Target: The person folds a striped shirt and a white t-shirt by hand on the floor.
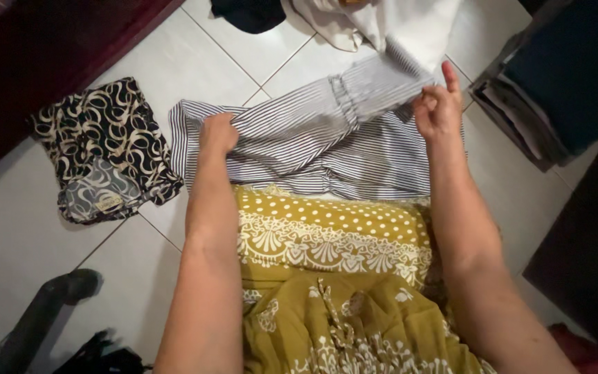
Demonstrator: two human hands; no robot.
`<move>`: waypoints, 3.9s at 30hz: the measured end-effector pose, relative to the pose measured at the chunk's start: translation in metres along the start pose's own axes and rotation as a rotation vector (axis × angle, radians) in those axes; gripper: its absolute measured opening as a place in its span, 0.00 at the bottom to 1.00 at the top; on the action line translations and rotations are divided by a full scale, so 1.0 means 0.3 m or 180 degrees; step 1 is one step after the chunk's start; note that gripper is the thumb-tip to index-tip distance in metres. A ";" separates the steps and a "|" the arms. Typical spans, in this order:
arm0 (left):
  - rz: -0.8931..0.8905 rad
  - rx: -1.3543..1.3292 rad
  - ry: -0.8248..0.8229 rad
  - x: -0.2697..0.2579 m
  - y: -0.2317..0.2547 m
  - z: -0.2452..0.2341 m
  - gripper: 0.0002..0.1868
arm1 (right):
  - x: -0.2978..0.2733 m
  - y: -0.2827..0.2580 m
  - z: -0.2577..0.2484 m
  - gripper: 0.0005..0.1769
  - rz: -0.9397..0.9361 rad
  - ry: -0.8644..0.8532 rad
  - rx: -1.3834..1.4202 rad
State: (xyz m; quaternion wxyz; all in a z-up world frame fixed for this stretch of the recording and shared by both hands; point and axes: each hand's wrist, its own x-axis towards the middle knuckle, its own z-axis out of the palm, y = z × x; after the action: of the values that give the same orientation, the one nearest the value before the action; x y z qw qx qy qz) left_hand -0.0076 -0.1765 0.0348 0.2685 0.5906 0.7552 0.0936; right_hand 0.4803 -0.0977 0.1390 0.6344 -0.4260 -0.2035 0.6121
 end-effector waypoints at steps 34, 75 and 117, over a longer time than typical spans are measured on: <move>-0.0677 0.0041 0.0064 0.240 -0.318 0.276 0.09 | -0.026 0.165 -0.578 0.31 -0.1219 0.1419 -0.2746; -0.0571 0.0913 -0.1795 0.037 -0.032 0.124 0.35 | -0.071 0.213 -0.494 0.30 0.0976 0.3144 -0.3907; 0.1944 0.0729 -0.0535 -0.118 0.522 0.376 0.32 | 0.063 0.103 -0.573 0.46 0.0461 0.0919 -0.5548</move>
State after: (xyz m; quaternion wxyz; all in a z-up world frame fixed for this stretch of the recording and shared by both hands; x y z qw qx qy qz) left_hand 0.1880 -0.1852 0.0225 0.2213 0.8216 0.5241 0.0352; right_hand 0.5989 -0.1333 0.0144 0.0635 -0.8427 -0.4880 0.2183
